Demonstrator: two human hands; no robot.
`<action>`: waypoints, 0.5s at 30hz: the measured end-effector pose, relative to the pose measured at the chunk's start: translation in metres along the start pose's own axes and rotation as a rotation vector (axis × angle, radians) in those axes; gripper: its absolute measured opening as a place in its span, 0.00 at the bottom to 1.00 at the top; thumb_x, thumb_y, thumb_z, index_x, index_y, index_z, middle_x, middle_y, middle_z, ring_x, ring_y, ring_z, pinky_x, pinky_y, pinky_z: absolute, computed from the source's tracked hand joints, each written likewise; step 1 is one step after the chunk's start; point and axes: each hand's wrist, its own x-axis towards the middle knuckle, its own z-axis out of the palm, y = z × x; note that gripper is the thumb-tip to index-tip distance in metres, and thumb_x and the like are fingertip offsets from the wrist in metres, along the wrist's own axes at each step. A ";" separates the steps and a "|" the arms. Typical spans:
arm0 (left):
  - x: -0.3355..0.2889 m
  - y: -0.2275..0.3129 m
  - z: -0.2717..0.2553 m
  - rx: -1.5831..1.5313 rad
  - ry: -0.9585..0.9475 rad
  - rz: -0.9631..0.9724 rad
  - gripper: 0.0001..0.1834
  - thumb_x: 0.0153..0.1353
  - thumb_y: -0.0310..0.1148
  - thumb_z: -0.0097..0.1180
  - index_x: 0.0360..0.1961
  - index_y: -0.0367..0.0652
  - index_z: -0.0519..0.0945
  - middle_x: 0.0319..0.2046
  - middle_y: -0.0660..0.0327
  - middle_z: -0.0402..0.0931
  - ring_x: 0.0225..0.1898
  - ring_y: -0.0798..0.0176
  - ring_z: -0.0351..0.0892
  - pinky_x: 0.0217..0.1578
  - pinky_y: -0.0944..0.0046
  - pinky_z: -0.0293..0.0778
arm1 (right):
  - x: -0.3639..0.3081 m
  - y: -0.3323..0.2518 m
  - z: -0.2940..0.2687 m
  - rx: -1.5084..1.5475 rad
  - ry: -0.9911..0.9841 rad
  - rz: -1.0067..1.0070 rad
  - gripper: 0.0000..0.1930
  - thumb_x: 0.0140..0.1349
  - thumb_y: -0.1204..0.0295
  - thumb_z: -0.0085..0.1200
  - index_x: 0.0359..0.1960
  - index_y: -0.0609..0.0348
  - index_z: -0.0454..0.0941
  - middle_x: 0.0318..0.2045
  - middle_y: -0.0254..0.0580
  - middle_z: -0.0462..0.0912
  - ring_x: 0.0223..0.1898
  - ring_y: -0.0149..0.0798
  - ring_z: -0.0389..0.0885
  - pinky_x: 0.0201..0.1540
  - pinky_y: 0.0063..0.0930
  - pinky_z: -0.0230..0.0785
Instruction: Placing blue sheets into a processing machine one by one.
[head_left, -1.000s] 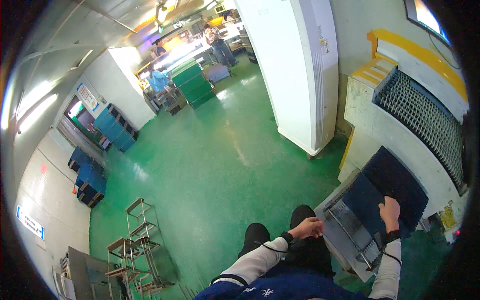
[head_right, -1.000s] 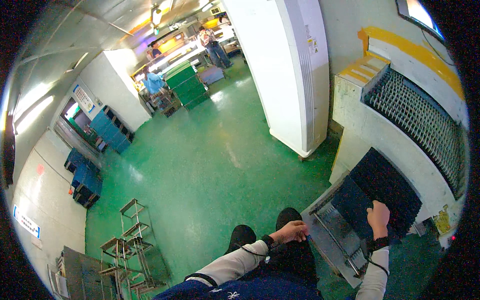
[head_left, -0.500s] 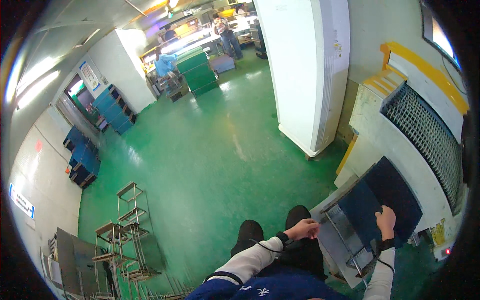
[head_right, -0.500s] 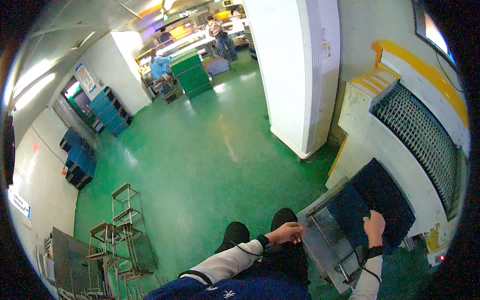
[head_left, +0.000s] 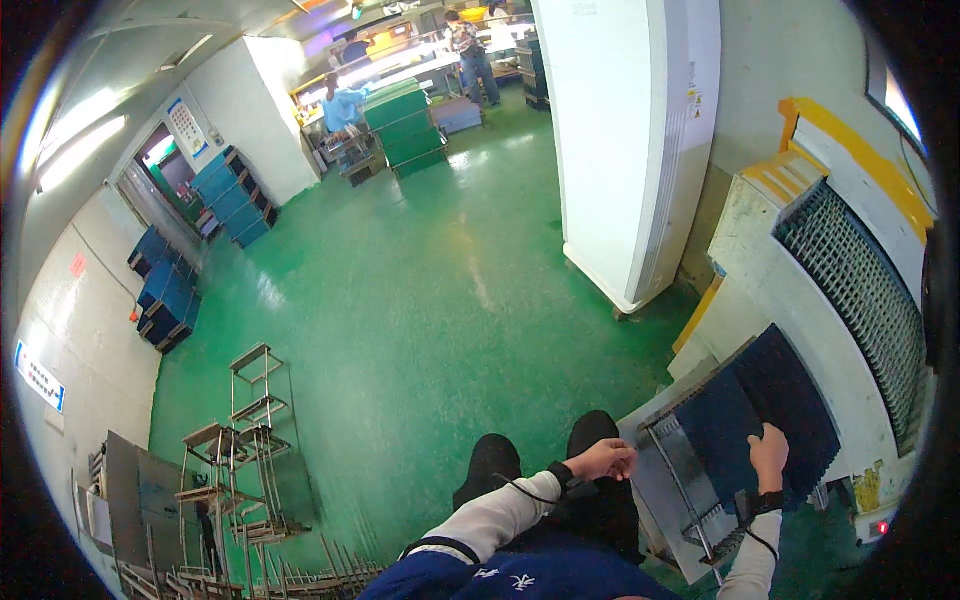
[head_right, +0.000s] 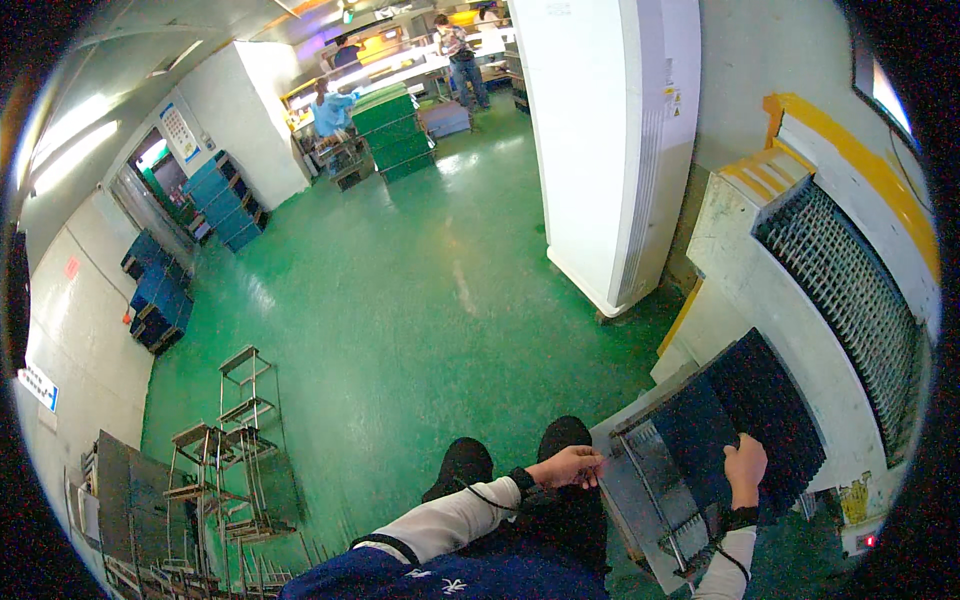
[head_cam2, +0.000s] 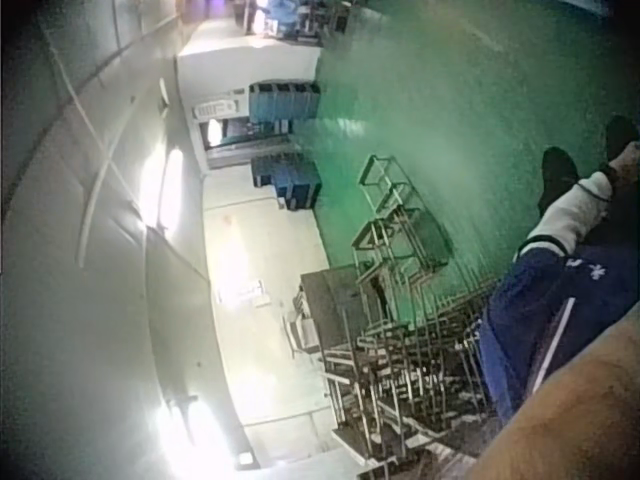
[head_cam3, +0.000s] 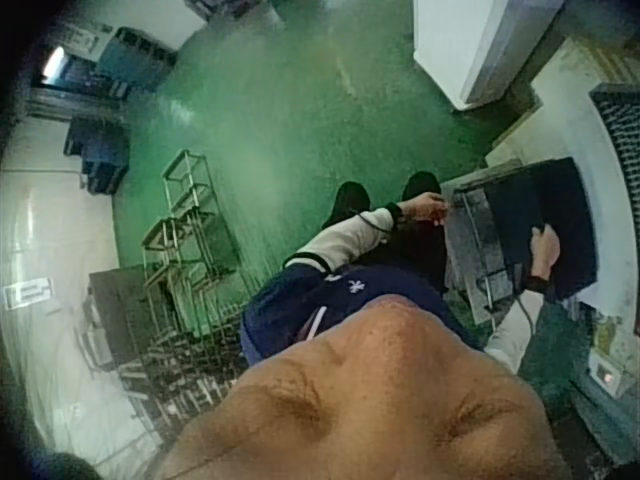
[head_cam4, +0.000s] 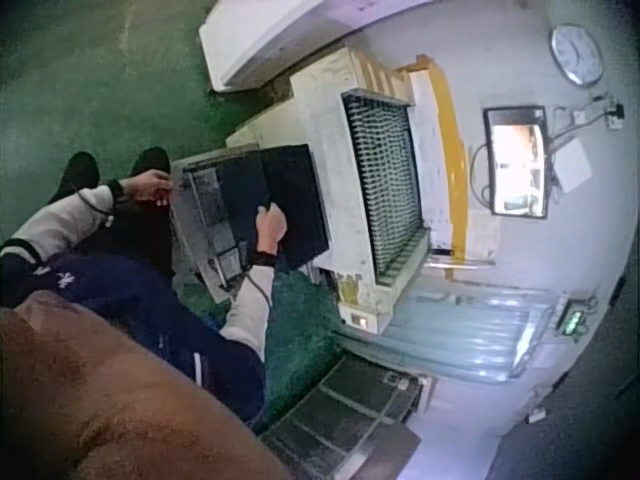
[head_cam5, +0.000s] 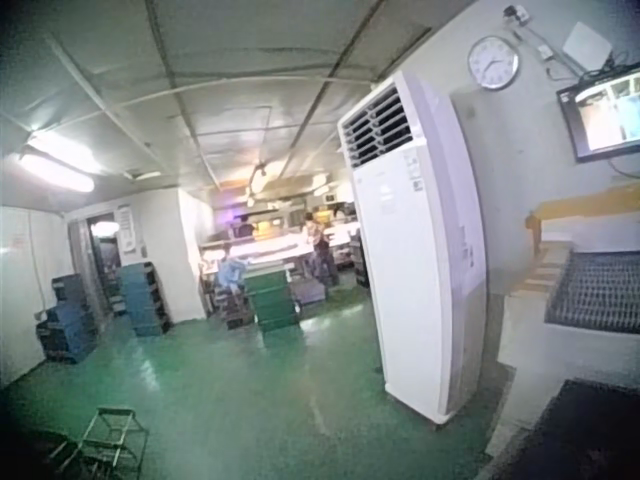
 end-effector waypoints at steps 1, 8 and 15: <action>0.000 0.000 -0.001 0.000 0.001 0.001 0.09 0.68 0.34 0.49 0.38 0.38 0.71 0.27 0.58 0.76 0.25 0.65 0.78 0.24 0.67 0.74 | 0.000 -0.001 0.000 -0.003 0.007 0.002 0.24 0.49 0.67 0.63 0.49 0.64 0.77 0.45 0.56 0.80 0.49 0.54 0.77 0.53 0.42 0.68; 0.008 -0.005 -0.007 0.062 -0.060 0.025 0.13 0.68 0.38 0.49 0.40 0.38 0.73 0.31 0.58 0.77 0.27 0.63 0.80 0.26 0.66 0.75 | -0.002 0.017 0.007 -0.032 0.036 -0.034 0.24 0.50 0.66 0.62 0.49 0.64 0.76 0.44 0.56 0.80 0.47 0.55 0.77 0.51 0.45 0.68; 0.008 -0.007 -0.010 -0.055 -0.085 0.077 0.10 0.65 0.34 0.51 0.37 0.36 0.72 0.30 0.54 0.76 0.28 0.57 0.80 0.27 0.61 0.78 | 0.008 0.019 0.014 -0.064 0.039 -0.143 0.23 0.55 0.61 0.57 0.49 0.63 0.76 0.43 0.56 0.80 0.47 0.56 0.77 0.49 0.45 0.69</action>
